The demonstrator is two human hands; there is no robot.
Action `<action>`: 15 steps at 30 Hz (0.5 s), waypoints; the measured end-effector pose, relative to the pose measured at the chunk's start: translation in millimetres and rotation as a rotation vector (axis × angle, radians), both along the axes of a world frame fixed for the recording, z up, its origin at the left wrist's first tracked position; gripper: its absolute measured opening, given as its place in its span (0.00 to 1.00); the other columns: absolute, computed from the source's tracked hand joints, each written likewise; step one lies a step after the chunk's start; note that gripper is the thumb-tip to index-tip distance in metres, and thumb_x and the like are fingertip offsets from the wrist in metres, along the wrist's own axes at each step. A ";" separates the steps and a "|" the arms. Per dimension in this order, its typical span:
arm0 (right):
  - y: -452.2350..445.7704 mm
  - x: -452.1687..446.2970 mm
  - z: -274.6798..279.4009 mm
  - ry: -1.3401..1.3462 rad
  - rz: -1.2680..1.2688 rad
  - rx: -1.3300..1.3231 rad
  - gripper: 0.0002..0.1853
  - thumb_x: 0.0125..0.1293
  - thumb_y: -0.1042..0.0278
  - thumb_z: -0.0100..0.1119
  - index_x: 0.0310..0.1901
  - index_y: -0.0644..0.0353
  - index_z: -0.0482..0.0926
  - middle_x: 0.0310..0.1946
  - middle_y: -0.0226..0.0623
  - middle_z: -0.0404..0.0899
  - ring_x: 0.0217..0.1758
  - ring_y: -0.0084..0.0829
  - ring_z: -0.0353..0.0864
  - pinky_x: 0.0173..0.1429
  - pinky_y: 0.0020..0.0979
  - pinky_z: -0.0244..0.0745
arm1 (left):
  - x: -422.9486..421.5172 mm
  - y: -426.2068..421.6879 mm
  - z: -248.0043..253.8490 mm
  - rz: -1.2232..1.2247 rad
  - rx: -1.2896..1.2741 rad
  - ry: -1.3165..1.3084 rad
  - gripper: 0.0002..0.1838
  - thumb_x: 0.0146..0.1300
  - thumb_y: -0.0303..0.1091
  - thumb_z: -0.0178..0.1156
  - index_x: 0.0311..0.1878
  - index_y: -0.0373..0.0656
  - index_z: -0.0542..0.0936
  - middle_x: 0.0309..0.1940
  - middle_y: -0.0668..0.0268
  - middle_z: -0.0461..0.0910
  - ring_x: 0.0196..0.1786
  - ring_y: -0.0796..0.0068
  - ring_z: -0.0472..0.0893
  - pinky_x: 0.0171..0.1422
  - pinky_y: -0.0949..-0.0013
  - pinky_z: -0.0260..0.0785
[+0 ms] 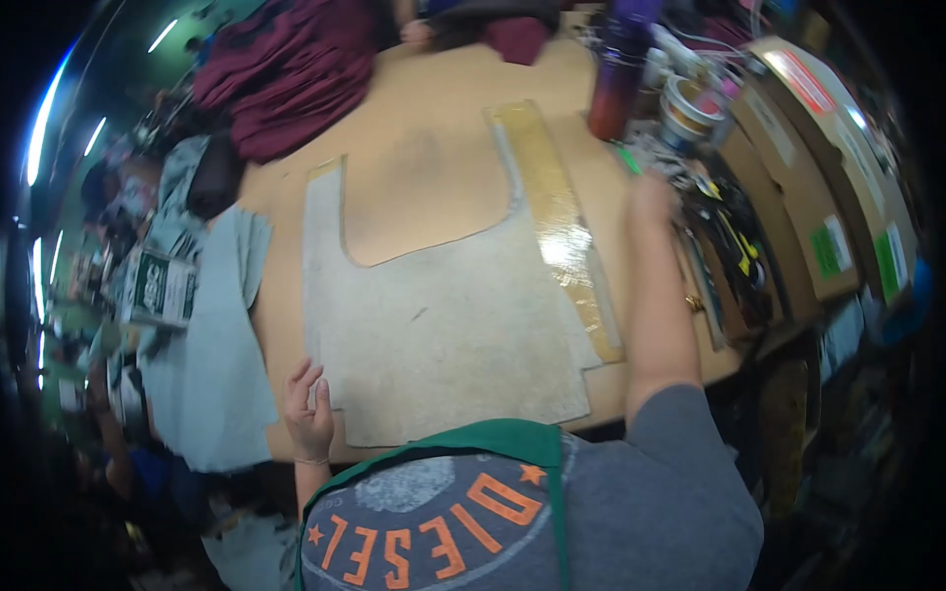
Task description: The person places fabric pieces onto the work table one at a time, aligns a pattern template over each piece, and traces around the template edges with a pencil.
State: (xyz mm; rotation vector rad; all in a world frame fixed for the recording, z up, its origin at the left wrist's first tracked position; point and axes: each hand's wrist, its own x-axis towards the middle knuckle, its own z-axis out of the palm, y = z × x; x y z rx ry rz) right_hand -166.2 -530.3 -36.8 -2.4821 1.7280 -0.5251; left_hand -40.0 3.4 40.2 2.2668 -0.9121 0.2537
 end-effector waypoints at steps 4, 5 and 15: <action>29.0 -16.7 16.4 0.077 0.065 -0.236 0.11 0.56 0.74 0.45 0.40 0.65 0.74 0.38 0.55 0.70 0.42 0.52 0.73 0.47 0.44 0.69 | -46.2 -28.7 156.0 -0.325 0.014 -0.067 0.08 0.50 0.18 0.55 0.34 0.35 0.79 0.29 0.58 0.77 0.33 0.64 0.79 0.36 0.70 0.69; 45.9 -12.7 25.2 0.021 0.161 -0.303 0.12 0.53 0.74 0.47 0.40 0.65 0.73 0.38 0.54 0.69 0.42 0.52 0.72 0.47 0.45 0.68 | -53.1 -34.2 176.8 -0.496 -0.105 -0.136 0.08 0.46 0.22 0.57 0.32 0.38 0.80 0.27 0.62 0.77 0.27 0.69 0.78 0.29 0.76 0.65; 153.0 -22.6 33.6 -0.052 0.457 -0.031 0.16 0.52 0.68 0.56 0.41 0.68 0.71 0.35 0.56 0.69 0.41 0.53 0.70 0.47 0.44 0.66 | -79.0 -15.3 200.5 -0.737 -0.141 -0.399 0.05 0.46 0.26 0.61 0.29 0.41 0.78 0.24 0.67 0.75 0.24 0.76 0.73 0.27 0.77 0.60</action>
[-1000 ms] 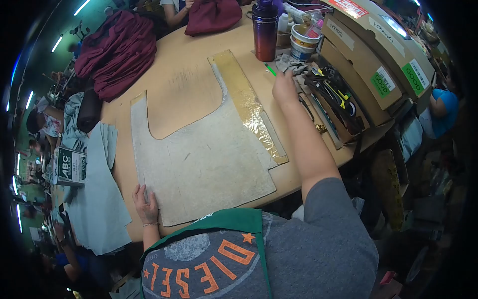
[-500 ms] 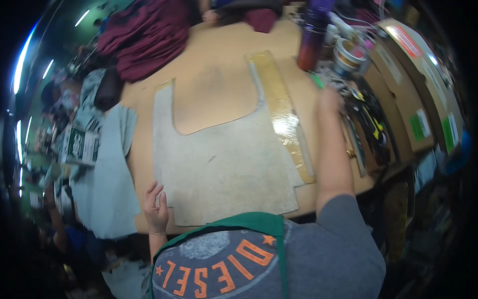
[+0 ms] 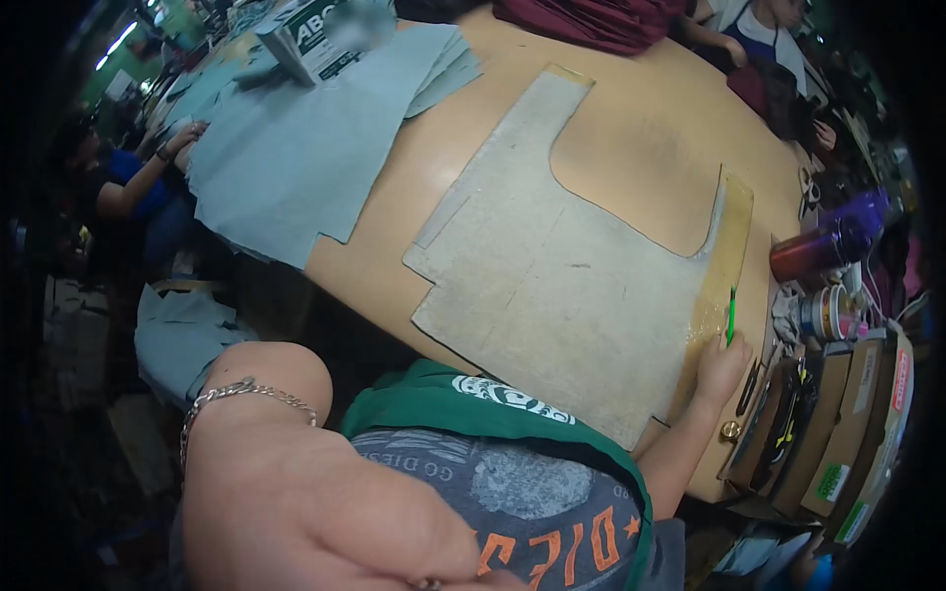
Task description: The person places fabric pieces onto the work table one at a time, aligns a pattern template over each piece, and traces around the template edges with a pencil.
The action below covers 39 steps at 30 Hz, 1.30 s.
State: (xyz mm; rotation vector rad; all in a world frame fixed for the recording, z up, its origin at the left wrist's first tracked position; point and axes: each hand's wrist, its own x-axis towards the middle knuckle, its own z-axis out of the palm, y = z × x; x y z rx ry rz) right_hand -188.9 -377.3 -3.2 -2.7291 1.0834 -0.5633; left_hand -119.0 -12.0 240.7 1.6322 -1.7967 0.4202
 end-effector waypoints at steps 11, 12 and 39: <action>72.7 -52.0 -14.5 0.069 -0.145 -0.050 0.16 0.55 0.63 0.57 0.40 0.67 0.72 0.34 0.53 0.69 0.41 0.52 0.69 0.47 0.46 0.64 | 89.0 98.8 -54.6 0.521 -0.424 0.309 0.04 0.47 0.23 0.60 0.25 0.35 0.75 0.21 0.63 0.73 0.24 0.72 0.71 0.29 0.72 0.63; 77.9 -53.5 -13.3 0.075 -0.155 -0.031 0.17 0.55 0.62 0.57 0.40 0.67 0.72 0.34 0.52 0.69 0.41 0.52 0.68 0.47 0.46 0.64 | 113.0 94.1 -79.5 0.615 -0.264 0.391 0.09 0.50 0.29 0.61 0.30 0.33 0.74 0.23 0.60 0.72 0.27 0.69 0.71 0.32 0.71 0.64; 113.4 -48.0 -38.1 0.013 -0.309 -0.308 0.14 0.58 0.62 0.51 0.38 0.66 0.73 0.35 0.49 0.71 0.42 0.49 0.68 0.49 0.44 0.62 | 295.3 85.6 -204.8 1.174 0.573 0.283 0.14 0.53 0.35 0.53 0.41 0.37 0.70 0.44 0.51 0.73 0.46 0.53 0.76 0.43 0.56 0.70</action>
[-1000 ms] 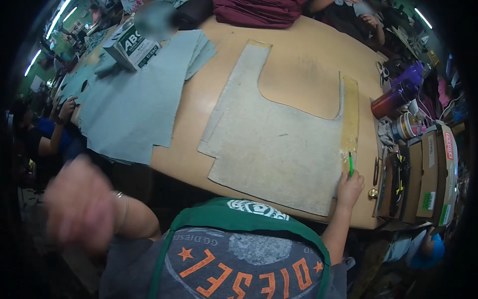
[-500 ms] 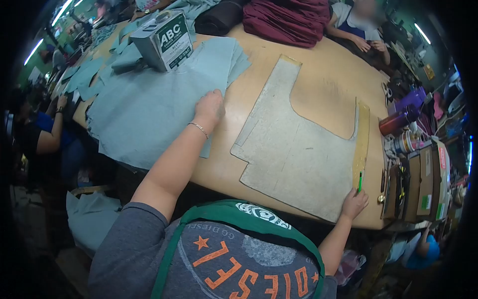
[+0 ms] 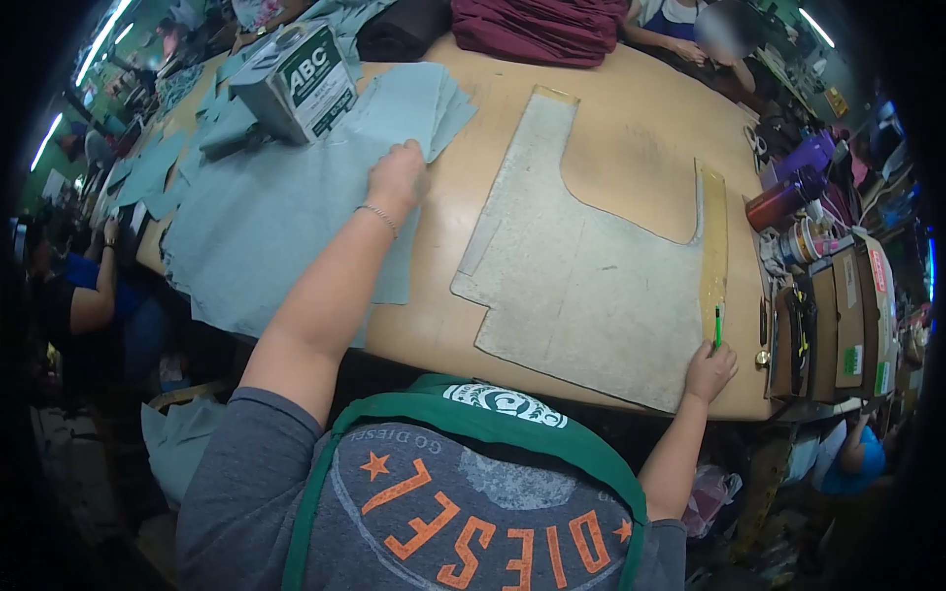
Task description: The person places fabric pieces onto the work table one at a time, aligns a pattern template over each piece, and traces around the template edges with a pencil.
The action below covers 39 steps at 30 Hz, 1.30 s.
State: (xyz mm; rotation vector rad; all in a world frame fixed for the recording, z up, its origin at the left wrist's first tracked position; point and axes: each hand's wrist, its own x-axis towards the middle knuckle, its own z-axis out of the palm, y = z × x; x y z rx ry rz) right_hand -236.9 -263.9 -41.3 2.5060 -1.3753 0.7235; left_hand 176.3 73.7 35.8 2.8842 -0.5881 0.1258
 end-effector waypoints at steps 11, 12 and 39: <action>1.9 -0.9 3.9 -0.064 0.086 0.030 0.12 0.57 0.63 0.53 0.35 0.65 0.72 0.34 0.48 0.70 0.41 0.48 0.67 0.50 0.44 0.61 | -6.0 32.4 14.4 -0.036 -0.335 -0.032 0.10 0.54 0.31 0.50 0.22 0.36 0.74 0.26 0.48 0.77 0.32 0.50 0.77 0.39 0.57 0.70; 2.6 -2.7 2.8 -0.064 0.092 0.031 0.12 0.57 0.63 0.54 0.35 0.65 0.73 0.34 0.48 0.70 0.41 0.48 0.67 0.50 0.44 0.61 | -7.7 33.9 18.4 -0.014 -0.384 0.018 0.11 0.54 0.32 0.50 0.22 0.36 0.74 0.26 0.48 0.76 0.32 0.49 0.76 0.39 0.56 0.69; 10.4 28.3 42.2 -0.812 0.126 1.050 0.14 0.57 0.60 0.60 0.34 0.64 0.75 0.24 0.28 0.72 0.28 0.15 0.67 0.31 0.20 0.63 | -176.6 -139.1 47.0 -0.992 -0.555 0.481 0.36 0.54 0.46 0.61 0.61 0.37 0.59 0.58 0.46 0.63 0.59 0.51 0.65 0.63 0.58 0.56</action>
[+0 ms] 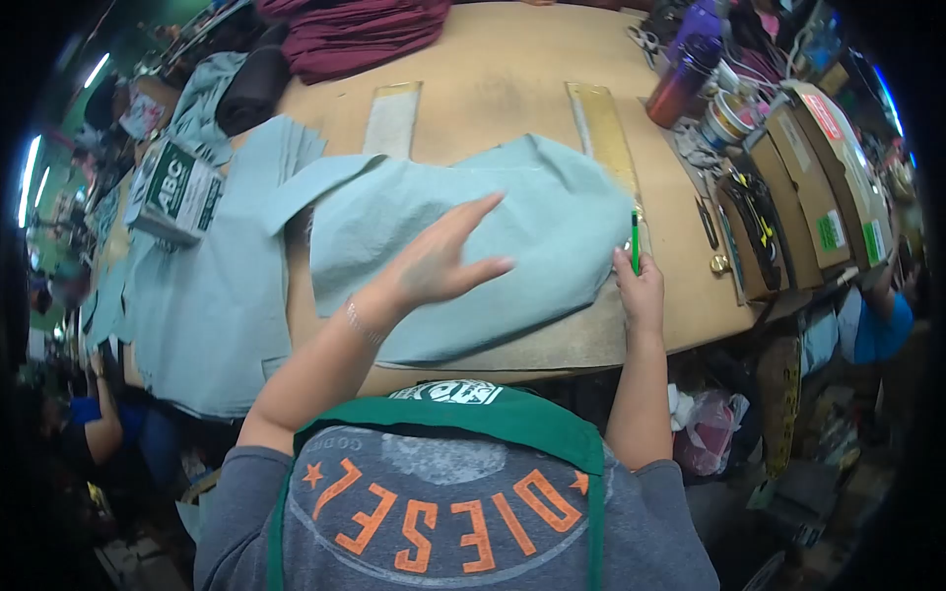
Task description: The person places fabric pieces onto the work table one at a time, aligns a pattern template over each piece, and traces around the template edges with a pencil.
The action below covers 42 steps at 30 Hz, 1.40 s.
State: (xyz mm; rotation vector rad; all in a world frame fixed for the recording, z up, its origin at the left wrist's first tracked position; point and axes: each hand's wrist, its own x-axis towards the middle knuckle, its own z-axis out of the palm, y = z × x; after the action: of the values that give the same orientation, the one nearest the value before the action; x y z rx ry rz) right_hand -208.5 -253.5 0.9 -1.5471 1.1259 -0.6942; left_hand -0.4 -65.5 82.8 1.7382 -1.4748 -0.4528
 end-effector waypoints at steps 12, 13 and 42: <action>-33.0 14.4 -12.0 0.344 0.109 -0.401 0.19 0.51 0.60 0.64 0.36 0.70 0.75 0.30 0.47 0.76 0.34 0.33 0.75 0.39 0.30 0.70 | 26.1 157.0 -79.9 0.940 0.458 -0.378 0.38 0.43 0.43 0.68 0.54 0.30 0.65 0.37 0.49 0.72 0.41 0.54 0.73 0.47 0.59 0.65; -31.9 27.3 -4.3 0.325 0.160 -0.306 0.20 0.50 0.62 0.64 0.37 0.70 0.75 0.33 0.46 0.76 0.36 0.32 0.75 0.41 0.30 0.70 | 31.2 151.7 -72.6 0.925 0.457 -0.207 0.37 0.43 0.43 0.69 0.52 0.31 0.66 0.33 0.52 0.73 0.37 0.57 0.74 0.43 0.61 0.66; -1.4 -20.7 89.4 -0.733 0.318 0.266 0.27 0.53 0.73 0.61 0.54 0.69 0.65 0.45 0.42 0.74 0.47 0.33 0.75 0.51 0.32 0.71 | 35.3 146.3 -9.7 0.535 -0.412 1.678 0.21 0.59 0.38 0.46 0.51 0.32 0.70 0.48 0.52 0.74 0.52 0.57 0.74 0.58 0.57 0.65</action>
State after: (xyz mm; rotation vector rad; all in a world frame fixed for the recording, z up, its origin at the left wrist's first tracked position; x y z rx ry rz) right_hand -229.3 -254.9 90.3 -1.0646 0.3907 -0.7642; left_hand 34.9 80.8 73.1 0.7588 0.1216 -0.8772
